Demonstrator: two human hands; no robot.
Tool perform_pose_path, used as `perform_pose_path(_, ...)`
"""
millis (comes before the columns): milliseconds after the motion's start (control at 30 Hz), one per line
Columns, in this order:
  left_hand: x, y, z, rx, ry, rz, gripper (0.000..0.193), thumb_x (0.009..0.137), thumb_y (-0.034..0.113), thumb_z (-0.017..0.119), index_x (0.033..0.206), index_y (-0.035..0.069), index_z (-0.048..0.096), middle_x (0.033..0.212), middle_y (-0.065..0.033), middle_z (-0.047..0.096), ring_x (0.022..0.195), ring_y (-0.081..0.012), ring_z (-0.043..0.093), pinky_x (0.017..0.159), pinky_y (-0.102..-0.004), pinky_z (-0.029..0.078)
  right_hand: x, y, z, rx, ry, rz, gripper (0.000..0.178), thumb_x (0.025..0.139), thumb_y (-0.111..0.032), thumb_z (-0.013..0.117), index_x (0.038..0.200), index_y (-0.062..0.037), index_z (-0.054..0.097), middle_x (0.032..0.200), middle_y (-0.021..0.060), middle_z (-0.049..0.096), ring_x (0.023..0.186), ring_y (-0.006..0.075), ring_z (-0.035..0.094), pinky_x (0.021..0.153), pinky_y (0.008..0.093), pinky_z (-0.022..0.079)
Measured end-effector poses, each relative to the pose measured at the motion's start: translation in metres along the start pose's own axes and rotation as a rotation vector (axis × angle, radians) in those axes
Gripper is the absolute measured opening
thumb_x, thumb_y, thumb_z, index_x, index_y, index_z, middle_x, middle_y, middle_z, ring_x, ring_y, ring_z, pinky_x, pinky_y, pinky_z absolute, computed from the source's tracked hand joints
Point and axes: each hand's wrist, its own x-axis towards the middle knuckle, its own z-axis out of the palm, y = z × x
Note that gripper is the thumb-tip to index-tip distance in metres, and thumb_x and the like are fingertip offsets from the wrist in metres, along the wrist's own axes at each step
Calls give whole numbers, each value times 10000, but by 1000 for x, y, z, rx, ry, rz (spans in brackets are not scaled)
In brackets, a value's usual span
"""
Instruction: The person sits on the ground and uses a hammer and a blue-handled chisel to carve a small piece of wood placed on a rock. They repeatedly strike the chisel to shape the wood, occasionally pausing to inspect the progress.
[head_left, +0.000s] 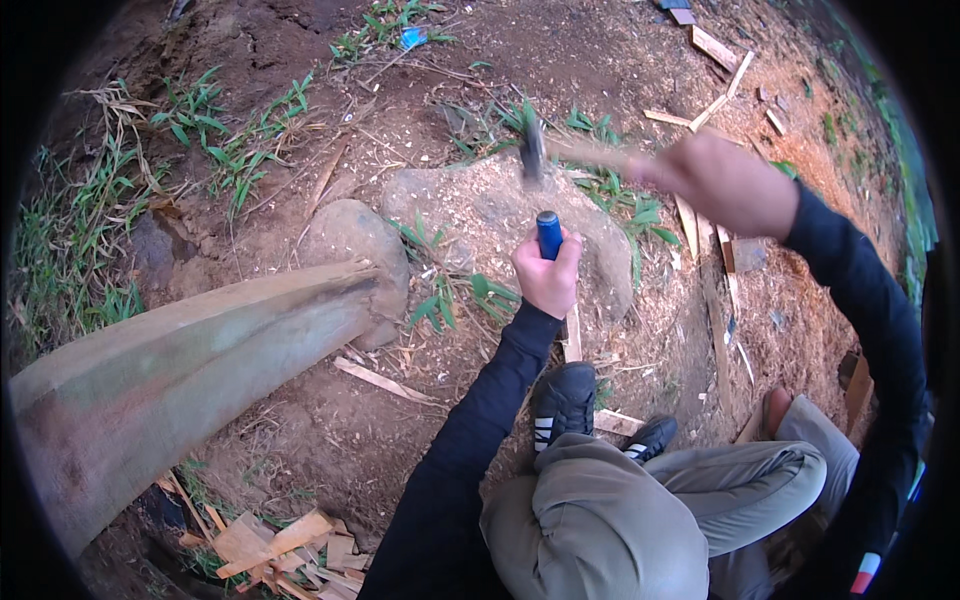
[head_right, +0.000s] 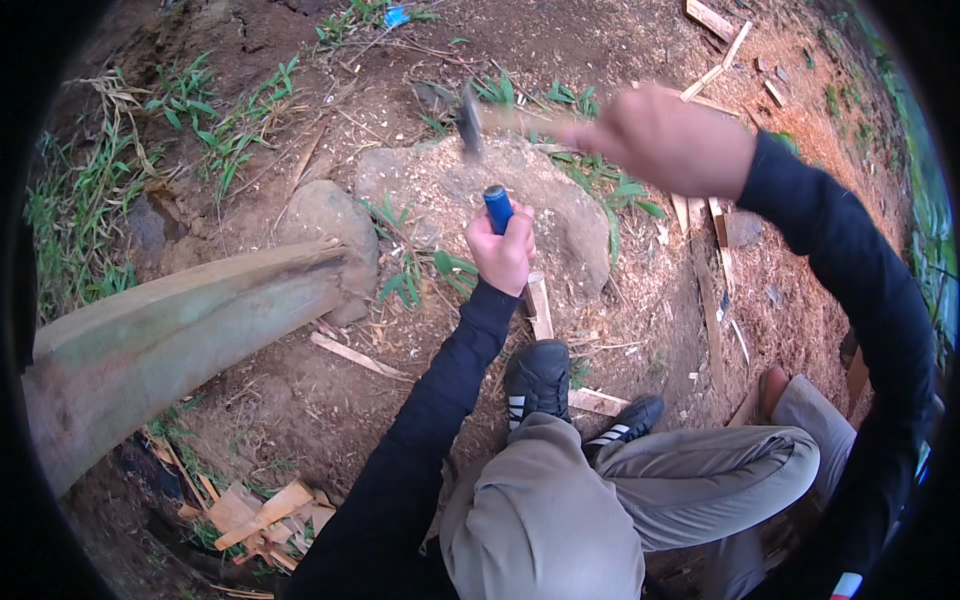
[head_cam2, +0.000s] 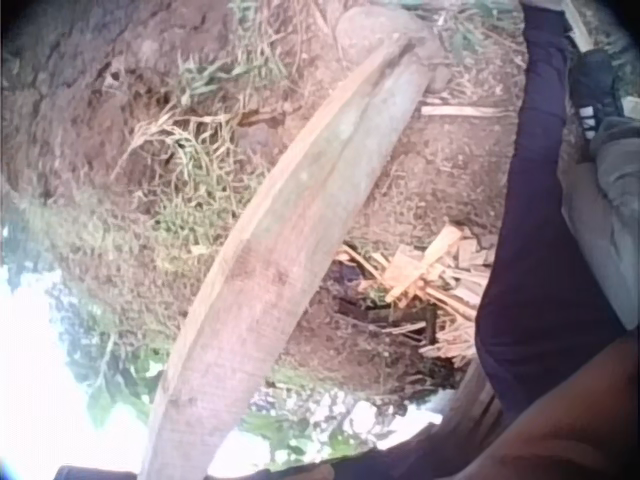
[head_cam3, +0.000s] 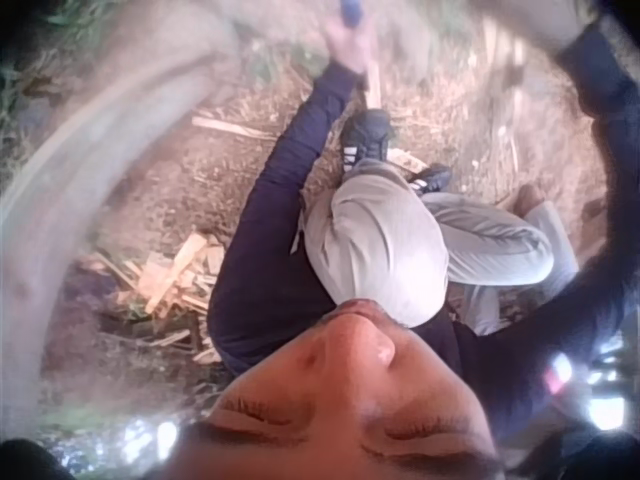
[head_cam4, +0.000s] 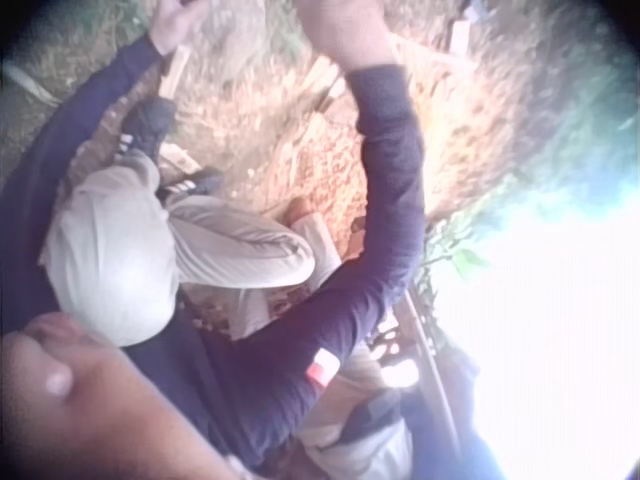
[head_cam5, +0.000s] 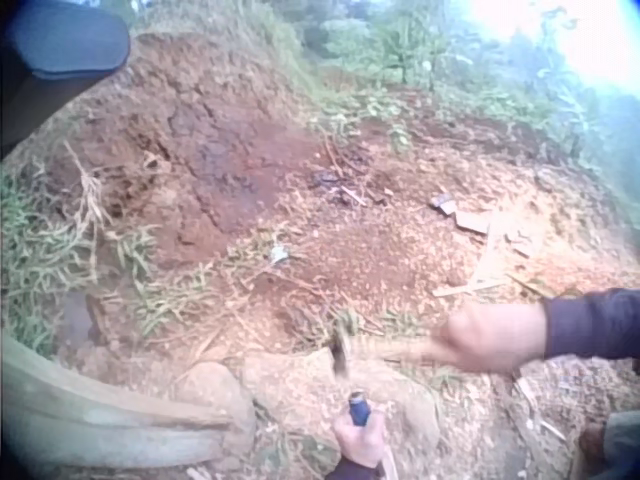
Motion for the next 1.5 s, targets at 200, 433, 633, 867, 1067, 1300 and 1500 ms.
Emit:
perform_pose_path(200,0,-4,7,47,24,92,115,862,39,630,846,34,516,581,23,470,402,-50,407,363,-231,316,-14,23,18,-266,147,-445,325,1012,-328,491,1111,-71,663,618,148,526,515,259,524,531,390,477)
perform_pose_path(433,-2,-4,6,-20,19,-70,134,809,89,689,782,8,585,657,5,555,548,-60,493,507,-251,409,-2,-16,-38,247,441,281,404,1011,-362,491,992,16,631,620,117,489,576,205,532,539,380,417)
perform_pose_path(633,-1,-4,0,7,16,-11,137,813,94,681,769,11,581,643,5,551,550,-62,494,503,-255,402,-15,-18,10,-65,-207,190,291,992,-141,499,1269,-86,569,672,140,536,580,273,581,531,388,494)
perform_pose_path(867,1,-11,1,77,-18,52,119,869,51,636,840,36,521,581,27,476,421,-41,412,380,-225,337,-20,-4,0,84,205,36,516,1013,-424,497,745,6,597,504,57,345,443,166,397,492,351,393)
perform_pose_path(1067,-1,3,20,-6,-38,-44,147,816,98,678,758,7,578,632,8,545,549,-62,484,504,-259,397,-20,12,-17,81,399,182,573,997,-469,496,722,26,585,546,96,388,506,200,436,543,386,412)
perform_pose_path(1300,0,-2,8,67,-7,-1,156,813,106,678,752,7,574,619,7,537,546,-66,485,506,-269,400,-6,-11,-34,-23,9,91,330,1039,-263,451,959,-6,641,568,143,489,472,286,501,528,408,454)
perform_pose_path(1500,0,2,5,21,0,-8,162,814,117,675,757,3,574,630,9,538,552,-67,484,510,-269,401,-25,-2,21,8,-155,40,508,1000,-435,507,875,36,652,521,104,476,426,214,464,519,433,457)
